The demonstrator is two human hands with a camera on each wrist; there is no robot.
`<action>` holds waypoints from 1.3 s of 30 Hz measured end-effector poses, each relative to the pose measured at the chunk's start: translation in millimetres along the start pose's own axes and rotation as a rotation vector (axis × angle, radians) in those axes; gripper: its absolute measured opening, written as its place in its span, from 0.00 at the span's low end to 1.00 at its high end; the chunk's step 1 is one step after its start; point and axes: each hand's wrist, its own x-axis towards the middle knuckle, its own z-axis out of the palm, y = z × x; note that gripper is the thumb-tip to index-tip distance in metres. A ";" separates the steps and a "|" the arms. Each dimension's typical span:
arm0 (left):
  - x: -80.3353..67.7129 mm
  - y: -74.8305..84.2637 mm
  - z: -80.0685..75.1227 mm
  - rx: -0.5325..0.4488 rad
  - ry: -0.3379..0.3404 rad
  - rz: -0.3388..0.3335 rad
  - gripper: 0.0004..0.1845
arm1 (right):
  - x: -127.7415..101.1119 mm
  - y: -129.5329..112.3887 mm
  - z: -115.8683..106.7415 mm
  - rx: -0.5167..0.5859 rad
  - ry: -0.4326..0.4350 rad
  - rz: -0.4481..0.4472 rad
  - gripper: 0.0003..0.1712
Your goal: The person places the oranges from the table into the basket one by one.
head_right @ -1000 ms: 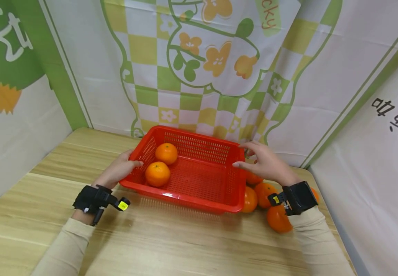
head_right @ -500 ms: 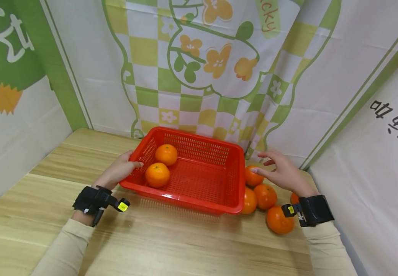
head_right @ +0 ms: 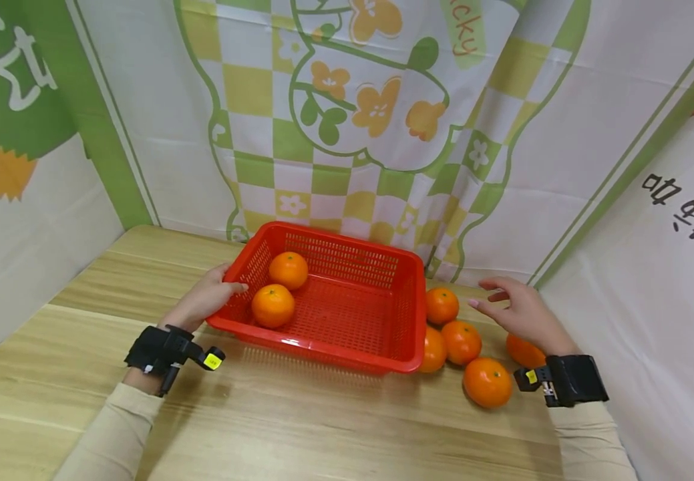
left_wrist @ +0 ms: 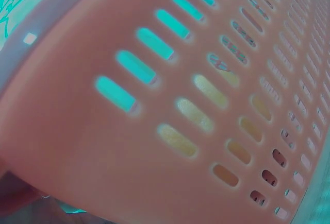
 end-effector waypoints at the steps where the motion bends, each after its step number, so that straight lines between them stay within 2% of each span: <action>1: 0.1 -0.3 -0.2 0.002 0.000 0.000 0.30 | -1.0 2.8 0.5 0.002 -0.003 0.011 0.35; 11: 2.3 -1.4 -0.5 0.016 -0.001 0.013 0.30 | -10.2 36.7 5.7 -0.013 -0.006 0.084 0.38; 22: 2.6 -1.8 -1.6 0.023 -0.003 0.008 0.32 | -14.8 81.6 13.8 0.026 -0.009 0.245 0.44; 31: 2.3 -1.7 -0.4 0.016 -0.008 0.003 0.32 | -22.6 103.9 25.7 0.033 0.006 0.252 0.40; 39: 1.8 -0.2 -0.4 0.008 -0.006 0.013 0.31 | -24.9 114.5 31.5 0.066 0.005 0.280 0.42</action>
